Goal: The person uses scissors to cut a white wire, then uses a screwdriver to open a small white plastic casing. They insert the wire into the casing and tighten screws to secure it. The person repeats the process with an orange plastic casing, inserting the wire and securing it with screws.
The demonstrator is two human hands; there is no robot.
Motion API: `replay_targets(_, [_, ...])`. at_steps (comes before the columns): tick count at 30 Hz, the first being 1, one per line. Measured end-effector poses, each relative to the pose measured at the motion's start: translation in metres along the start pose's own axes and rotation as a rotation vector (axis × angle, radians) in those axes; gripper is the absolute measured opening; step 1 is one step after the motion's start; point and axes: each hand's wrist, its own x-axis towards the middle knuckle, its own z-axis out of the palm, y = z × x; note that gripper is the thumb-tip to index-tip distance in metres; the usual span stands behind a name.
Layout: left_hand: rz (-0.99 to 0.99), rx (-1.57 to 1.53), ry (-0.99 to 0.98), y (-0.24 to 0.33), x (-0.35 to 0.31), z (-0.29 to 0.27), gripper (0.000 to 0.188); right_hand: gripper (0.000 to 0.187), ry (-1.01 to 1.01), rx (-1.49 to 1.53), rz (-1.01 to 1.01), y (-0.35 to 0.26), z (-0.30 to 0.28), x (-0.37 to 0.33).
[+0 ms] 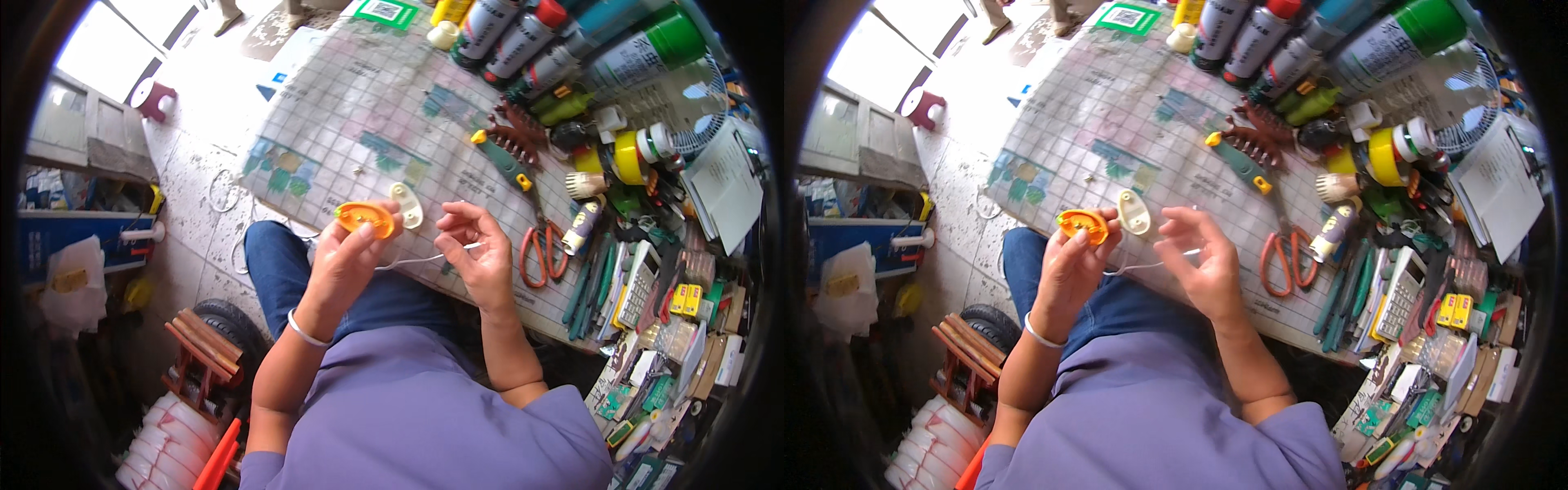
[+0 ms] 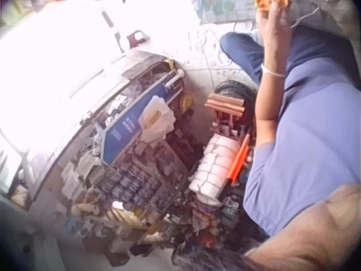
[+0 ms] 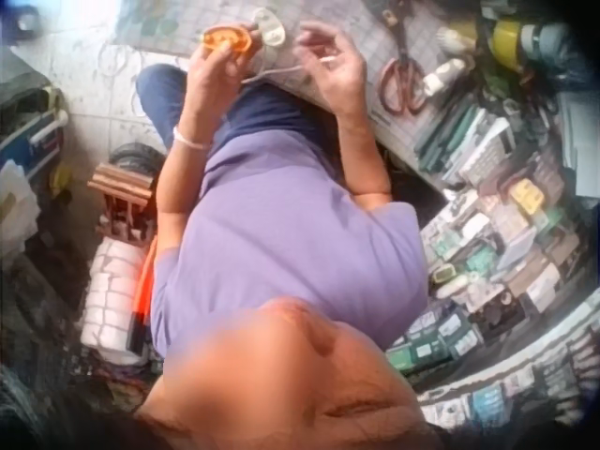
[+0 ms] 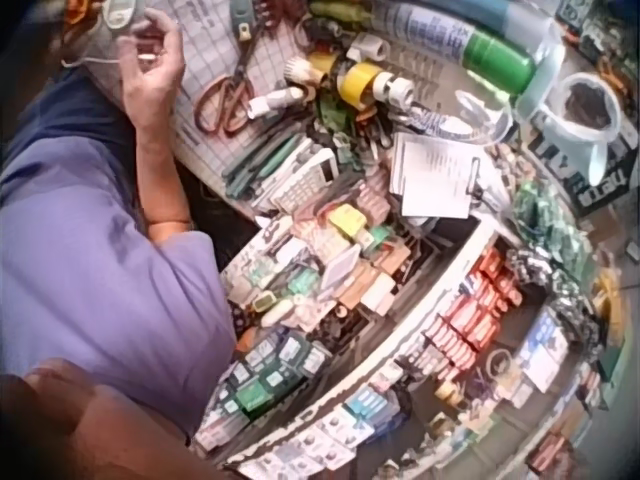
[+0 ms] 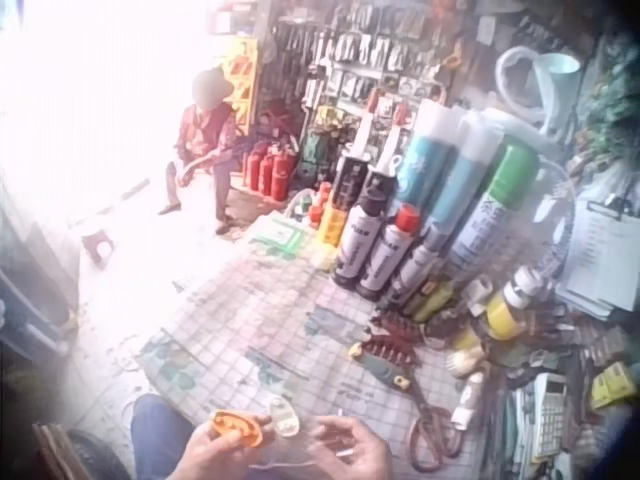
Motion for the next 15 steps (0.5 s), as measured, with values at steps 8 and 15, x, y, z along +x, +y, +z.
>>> replay_targets(8, [-0.012,0.144,-0.038,0.004,0.000,0.000,0.041,0.028,0.382,-0.930,-0.156,-0.019,-0.086,0.005])
replay_targets(15, [-0.003,0.290,-0.040,0.001,0.003,-0.017,0.039,0.028,0.291,-0.977,-0.102,-0.027,-0.077,0.009])
